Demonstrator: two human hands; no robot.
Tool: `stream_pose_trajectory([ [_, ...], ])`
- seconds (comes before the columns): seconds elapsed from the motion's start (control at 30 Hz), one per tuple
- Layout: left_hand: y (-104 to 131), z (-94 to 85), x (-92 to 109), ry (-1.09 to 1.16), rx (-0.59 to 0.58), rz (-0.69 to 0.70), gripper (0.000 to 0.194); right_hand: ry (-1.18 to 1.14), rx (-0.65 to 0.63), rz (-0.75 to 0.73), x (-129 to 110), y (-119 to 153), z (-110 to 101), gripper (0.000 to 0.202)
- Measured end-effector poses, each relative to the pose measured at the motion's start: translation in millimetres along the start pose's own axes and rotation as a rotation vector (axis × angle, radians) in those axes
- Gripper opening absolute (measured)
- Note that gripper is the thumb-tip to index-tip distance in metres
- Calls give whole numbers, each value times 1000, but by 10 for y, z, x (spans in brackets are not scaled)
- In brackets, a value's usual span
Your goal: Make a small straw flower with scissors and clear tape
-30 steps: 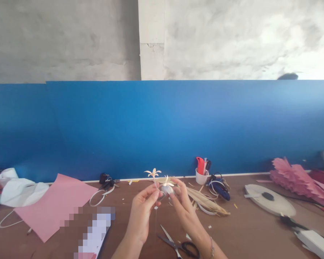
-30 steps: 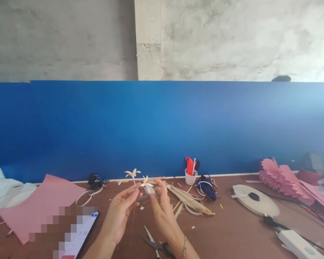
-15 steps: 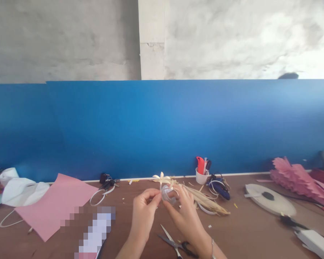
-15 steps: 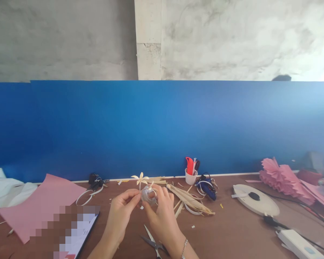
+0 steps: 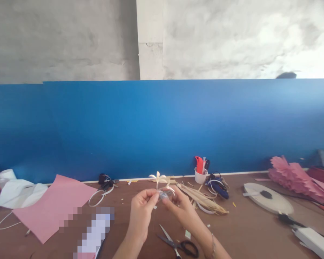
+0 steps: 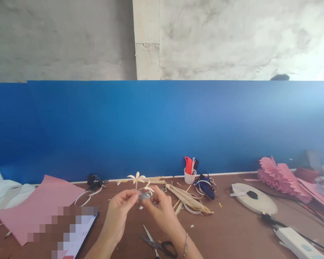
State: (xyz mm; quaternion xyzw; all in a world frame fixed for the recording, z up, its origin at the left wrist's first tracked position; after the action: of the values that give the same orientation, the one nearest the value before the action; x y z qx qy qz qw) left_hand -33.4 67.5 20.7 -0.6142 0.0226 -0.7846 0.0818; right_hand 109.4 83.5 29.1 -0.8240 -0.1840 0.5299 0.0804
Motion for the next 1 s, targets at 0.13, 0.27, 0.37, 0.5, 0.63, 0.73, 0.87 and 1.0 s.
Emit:
stream_pose_trajectory([
  [0.13, -43, -35, -33, 50, -15, -44, 18, -247, -171, 29, 34, -28, 98, 19],
  [0.27, -68, -69, -95, 80, 20, -115, 28, -99, -98, 63, 115, -34, -30, 12],
  [0.37, -76, -129, -59, 11, 105, -67, 27, -156, -174, 70, 77, -19, -23, 12],
  [0.5, -56, -116, 20, -186, 126, 52, 22, -273, -221, 92, 16, -8, 66, 22],
  [0.63, -31, -63, -7, -306, 88, 127, 25, -260, -132, 75, 116, -42, 121, 29],
  [0.73, -18, -44, -28, -366, 80, 165, 24, -228, -66, 54, 195, -60, 105, 29],
  [0.87, 8, -8, 12, -459, 87, 216, 19, -106, 28, 37, 159, -44, 19, 25],
  [1.0, 58, 12, 82, -549, 130, 300, 15, 19, 115, 65, 86, -2, -43, 30],
])
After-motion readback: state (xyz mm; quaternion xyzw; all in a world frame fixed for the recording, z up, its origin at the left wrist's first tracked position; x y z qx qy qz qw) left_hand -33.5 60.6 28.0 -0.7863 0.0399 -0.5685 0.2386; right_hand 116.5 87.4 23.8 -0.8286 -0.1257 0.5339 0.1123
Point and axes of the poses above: each hand's wrist, its own y-axis away from the middle knuckle, its own z-axis out of the palm, x = y × z, the point moved 7 cm from there along -y, towards the middle knuckle, and after that the axes turned 5 degrees about -x, right-handed, at the moved point
